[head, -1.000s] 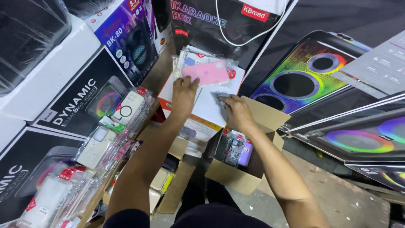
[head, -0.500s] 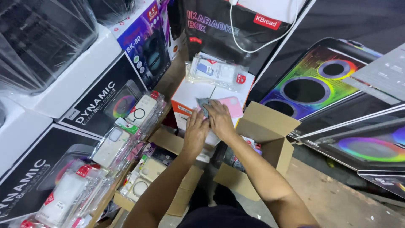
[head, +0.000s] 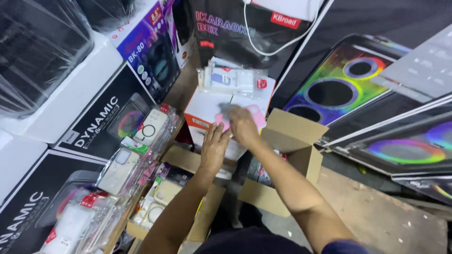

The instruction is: The person is picking up various mobile phone cases and placing them into a cardboard shipping box.

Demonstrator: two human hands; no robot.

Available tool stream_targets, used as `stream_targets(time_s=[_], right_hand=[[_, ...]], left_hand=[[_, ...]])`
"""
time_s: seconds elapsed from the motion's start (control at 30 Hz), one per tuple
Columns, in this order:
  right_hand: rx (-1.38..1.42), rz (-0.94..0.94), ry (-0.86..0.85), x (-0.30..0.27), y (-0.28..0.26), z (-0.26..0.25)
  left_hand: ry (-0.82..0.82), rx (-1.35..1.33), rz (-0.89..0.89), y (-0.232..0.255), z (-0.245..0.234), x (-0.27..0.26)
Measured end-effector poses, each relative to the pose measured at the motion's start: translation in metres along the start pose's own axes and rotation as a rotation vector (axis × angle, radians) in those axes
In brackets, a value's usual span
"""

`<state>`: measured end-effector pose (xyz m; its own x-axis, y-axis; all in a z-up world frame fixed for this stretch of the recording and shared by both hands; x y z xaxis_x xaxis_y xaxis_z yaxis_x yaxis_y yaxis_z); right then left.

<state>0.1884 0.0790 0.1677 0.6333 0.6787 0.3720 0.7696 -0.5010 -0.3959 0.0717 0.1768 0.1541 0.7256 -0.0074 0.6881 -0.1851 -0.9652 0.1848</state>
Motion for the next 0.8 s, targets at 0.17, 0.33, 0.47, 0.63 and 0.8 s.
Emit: stream_targets(time_s=[0.17,0.33,0.47,0.63,0.8], right_hand=[[-0.206,0.428,0.130,-0.027,0.075,-0.001],[-0.053,0.416,0.198,-0.060,0.026,-0.022],[-0.081,0.270,0.162,-0.087,0.008,-0.019],[-0.127,0.289,0.154,-0.094,0.067,-0.017],[0.087,0.424,0.374,-0.085,0.096,-0.063]], left_hand=[[0.016,0.010,-0.007,0.001,0.008,-0.002],[-0.026,-0.016,-0.031,0.001,0.015,-0.006],[-0.047,0.038,0.007,0.005,0.009,0.002],[-0.126,0.016,0.057,-0.008,0.016,0.002],[-0.137,-0.030,-0.055,0.006,-0.023,0.041]])
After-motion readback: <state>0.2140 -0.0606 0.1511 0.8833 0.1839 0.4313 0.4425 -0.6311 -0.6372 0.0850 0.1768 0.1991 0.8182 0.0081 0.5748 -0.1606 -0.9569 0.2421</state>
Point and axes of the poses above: each hand's wrist, its own x-axis towards the middle knuckle, its own z-axis out of the palm, y = z × x, the point moved 4 cm from there along x, towards the middle knuckle, and after that the axes turned 1 degree about z, right-handed, at the moved point
